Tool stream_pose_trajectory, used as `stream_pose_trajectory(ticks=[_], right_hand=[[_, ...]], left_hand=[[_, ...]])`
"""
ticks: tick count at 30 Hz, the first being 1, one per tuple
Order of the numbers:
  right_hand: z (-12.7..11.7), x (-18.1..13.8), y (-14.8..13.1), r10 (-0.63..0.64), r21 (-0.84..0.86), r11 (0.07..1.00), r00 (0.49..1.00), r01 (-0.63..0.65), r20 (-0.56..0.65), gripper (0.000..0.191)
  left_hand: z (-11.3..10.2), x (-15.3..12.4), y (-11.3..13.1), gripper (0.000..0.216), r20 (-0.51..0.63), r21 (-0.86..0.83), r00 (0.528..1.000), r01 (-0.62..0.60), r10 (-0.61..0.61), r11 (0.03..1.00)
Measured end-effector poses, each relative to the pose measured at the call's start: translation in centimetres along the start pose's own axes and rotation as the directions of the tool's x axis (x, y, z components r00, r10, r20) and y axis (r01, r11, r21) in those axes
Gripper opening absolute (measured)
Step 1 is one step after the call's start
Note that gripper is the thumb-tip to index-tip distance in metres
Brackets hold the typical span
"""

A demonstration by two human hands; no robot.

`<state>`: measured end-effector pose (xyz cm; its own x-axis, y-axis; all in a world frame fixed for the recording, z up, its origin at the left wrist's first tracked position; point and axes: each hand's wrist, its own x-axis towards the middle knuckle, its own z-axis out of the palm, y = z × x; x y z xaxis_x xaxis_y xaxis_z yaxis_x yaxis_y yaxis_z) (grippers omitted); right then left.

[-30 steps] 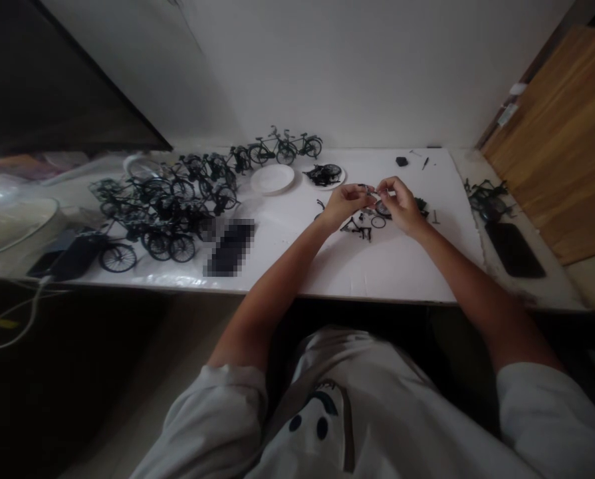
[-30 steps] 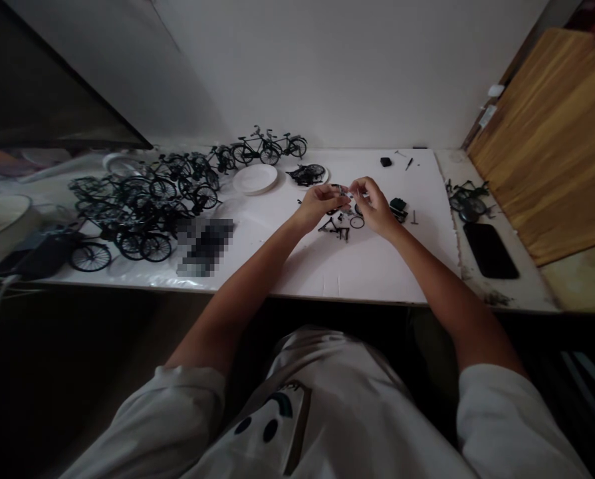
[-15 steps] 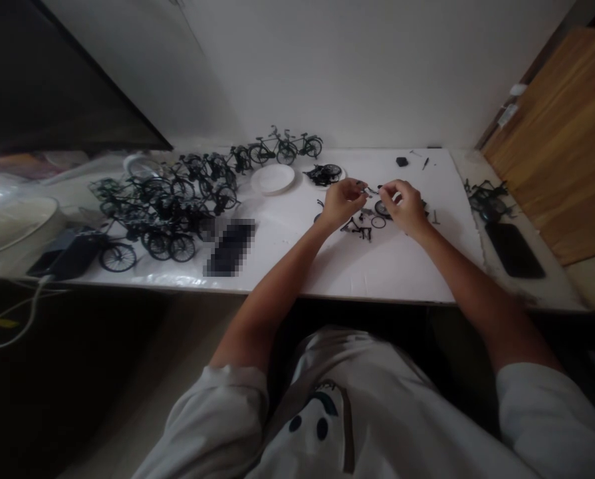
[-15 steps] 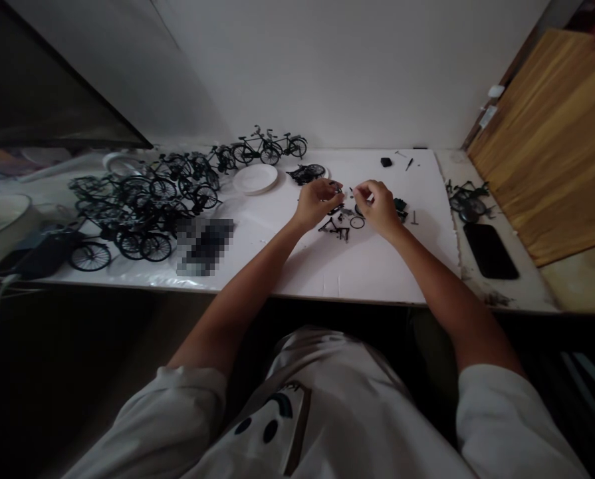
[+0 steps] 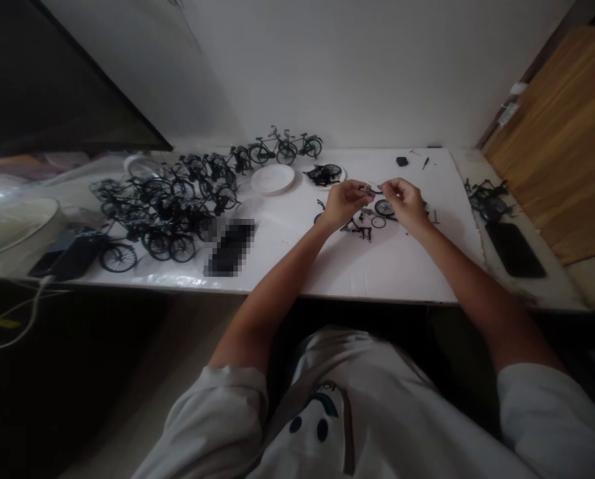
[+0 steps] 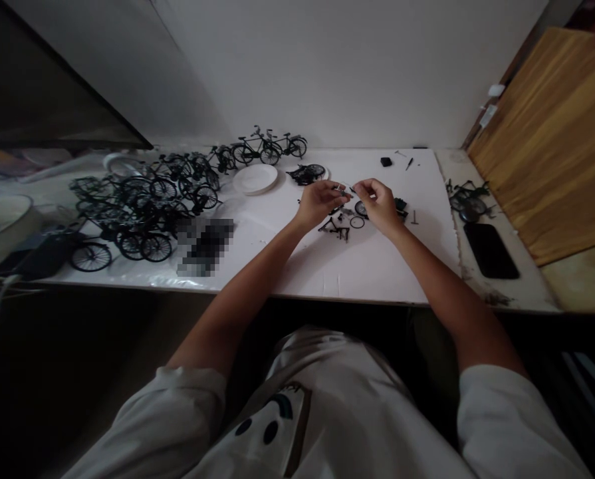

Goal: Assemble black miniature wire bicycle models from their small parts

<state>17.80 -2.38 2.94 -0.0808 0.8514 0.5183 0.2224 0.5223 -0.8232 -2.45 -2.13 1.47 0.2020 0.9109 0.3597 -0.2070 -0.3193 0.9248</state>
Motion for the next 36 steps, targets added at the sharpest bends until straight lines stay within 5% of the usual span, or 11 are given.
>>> stream_pose_trajectory(ticks=[5, 17, 36], right_hand=[[0.4, -0.5, -0.4, -0.007, 0.009, 1.000, 0.999, 0.007, 0.051, 0.064], [0.4, -1.0, -1.0, -0.051, -0.052, 0.997, 0.997, 0.054, 0.053, 0.062], [0.4, -0.9, -0.7, -0.054, -0.004, 0.999, 0.998, 0.054, 0.044, 0.055]], left_hand=[[0.5, -0.2, 0.2, 0.042, 0.061, -0.033, 0.998, -0.013, 0.015, 0.999], [0.5, -0.1, 0.9, 0.038, -0.034, 0.060, 0.999, -0.012, 0.014, 0.998], [1.0, -0.5, 1.3, 0.044, 0.017, -0.071, 0.999, 0.029, -0.028, 0.997]])
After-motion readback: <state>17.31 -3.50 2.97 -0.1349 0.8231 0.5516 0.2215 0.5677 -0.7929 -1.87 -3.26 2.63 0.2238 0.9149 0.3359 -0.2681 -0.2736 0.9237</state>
